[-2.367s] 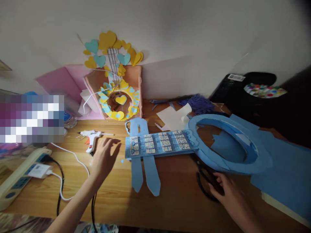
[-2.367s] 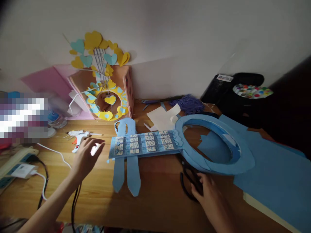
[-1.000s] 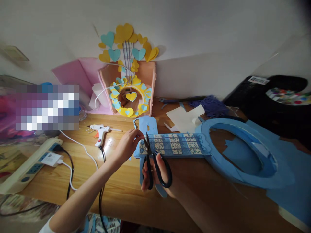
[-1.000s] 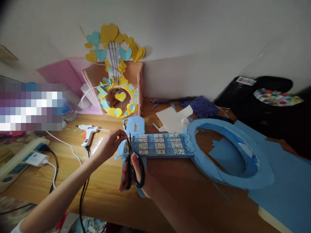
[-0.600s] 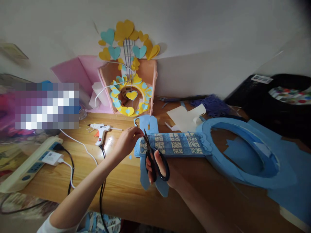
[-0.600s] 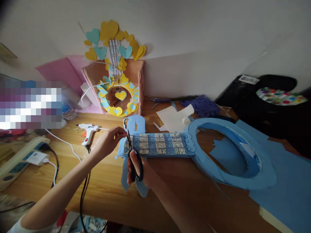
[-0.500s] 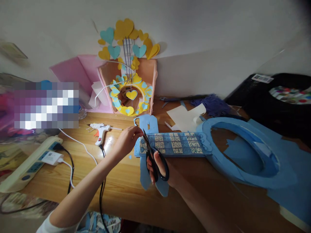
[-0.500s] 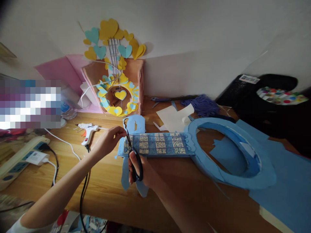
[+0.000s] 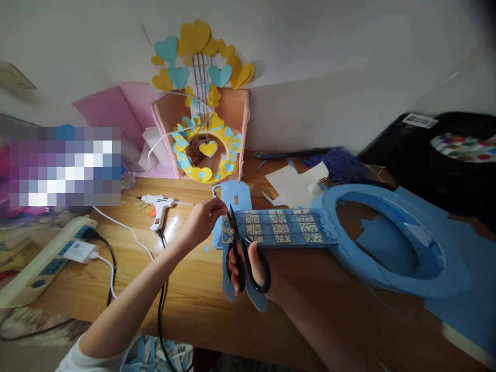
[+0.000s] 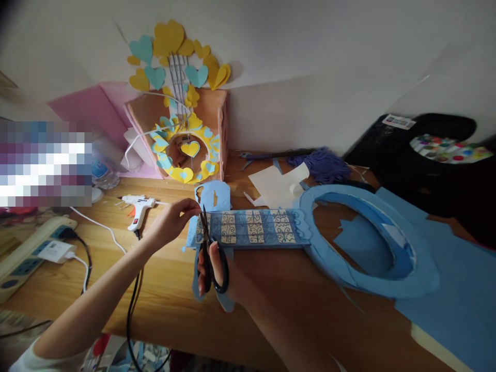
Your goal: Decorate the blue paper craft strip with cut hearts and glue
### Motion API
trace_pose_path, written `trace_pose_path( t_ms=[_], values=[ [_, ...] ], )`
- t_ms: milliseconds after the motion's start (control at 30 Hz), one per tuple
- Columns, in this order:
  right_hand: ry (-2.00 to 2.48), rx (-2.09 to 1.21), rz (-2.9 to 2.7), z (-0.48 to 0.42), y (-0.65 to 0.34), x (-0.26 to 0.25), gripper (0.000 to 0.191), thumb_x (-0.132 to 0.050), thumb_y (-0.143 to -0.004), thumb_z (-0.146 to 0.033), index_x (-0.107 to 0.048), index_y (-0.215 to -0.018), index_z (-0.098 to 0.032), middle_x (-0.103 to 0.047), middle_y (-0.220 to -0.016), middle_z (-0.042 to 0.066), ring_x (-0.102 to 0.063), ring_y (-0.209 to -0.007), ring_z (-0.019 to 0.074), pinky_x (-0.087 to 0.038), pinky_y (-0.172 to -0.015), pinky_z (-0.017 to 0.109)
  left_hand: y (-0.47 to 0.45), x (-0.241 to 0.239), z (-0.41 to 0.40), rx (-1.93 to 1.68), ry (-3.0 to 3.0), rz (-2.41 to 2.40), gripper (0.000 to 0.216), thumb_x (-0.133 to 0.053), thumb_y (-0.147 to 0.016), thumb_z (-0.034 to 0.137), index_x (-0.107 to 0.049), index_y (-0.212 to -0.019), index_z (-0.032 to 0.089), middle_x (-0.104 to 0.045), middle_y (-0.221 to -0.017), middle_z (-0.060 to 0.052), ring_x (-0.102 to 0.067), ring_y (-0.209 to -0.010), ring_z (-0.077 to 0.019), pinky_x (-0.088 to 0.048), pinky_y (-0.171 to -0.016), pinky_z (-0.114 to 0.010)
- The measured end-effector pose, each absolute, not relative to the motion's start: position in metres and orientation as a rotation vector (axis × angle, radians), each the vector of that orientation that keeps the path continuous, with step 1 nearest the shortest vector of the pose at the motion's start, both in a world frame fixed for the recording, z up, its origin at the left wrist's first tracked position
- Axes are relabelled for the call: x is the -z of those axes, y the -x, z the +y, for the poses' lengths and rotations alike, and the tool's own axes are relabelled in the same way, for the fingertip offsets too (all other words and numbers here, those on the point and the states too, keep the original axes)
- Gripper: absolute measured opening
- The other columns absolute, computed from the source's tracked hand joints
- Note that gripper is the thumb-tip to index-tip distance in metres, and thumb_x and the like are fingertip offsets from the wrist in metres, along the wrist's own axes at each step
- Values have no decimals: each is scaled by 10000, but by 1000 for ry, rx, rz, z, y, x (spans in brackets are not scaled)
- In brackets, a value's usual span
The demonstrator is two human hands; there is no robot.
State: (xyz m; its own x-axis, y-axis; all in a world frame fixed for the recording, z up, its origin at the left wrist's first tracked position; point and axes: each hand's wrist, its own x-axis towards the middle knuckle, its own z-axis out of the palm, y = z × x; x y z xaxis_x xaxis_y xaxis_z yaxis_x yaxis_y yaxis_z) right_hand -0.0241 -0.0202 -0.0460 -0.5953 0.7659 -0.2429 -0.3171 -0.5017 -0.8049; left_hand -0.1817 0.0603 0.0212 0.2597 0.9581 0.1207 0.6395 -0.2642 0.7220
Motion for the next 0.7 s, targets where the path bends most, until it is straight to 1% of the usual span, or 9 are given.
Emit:
trace_pose_path(
  t_ms=[100,200,367,567,700],
  values=[
    [752,-2184,-960,-17,23,43,791,-285,-581,-943,-443,-745,-186,-438,-539,-71,-528,-365,96,-429,-353,209,183,-19,61,-767,-1986,1416,129,-505,-851,240,-579,-765,180,-645,-720,13,-577,-684,-132,-425,-653,-236],
    [789,-2167,-974,-13,20,36,778,-298,-588,-934,-442,-724,-182,-434,-518,-74,-521,-358,90,-414,-347,198,184,-17,61,-769,-1986,1397,130,-504,-855,242,-577,-768,181,-639,-722,13,-570,-687,-131,-420,-658,-237],
    [853,-2119,-998,-11,20,35,743,-316,-616,-914,-425,-710,-186,-420,-515,-81,-459,-332,61,-407,-319,187,182,-20,61,-761,-1981,1411,135,-506,-851,239,-575,-751,179,-644,-725,5,-573,-692,-138,-423,-666,-251],
    [981,-2015,-1028,-15,21,26,733,-391,-573,-917,-400,-687,-194,-357,-465,-108,-368,-286,34,-339,-264,162,179,-23,61,-742,-1979,1442,142,-506,-841,249,-577,-737,181,-635,-703,8,-569,-680,-140,-414,-653,-255],
    [973,-2003,-1025,-17,23,26,690,-460,-611,-871,-409,-681,-186,-368,-492,-100,-363,-313,22,-324,-270,146,181,-18,64,-750,-1989,1445,145,-506,-839,263,-580,-743,183,-640,-709,5,-568,-666,-139,-413,-633,-253]
  ],
)
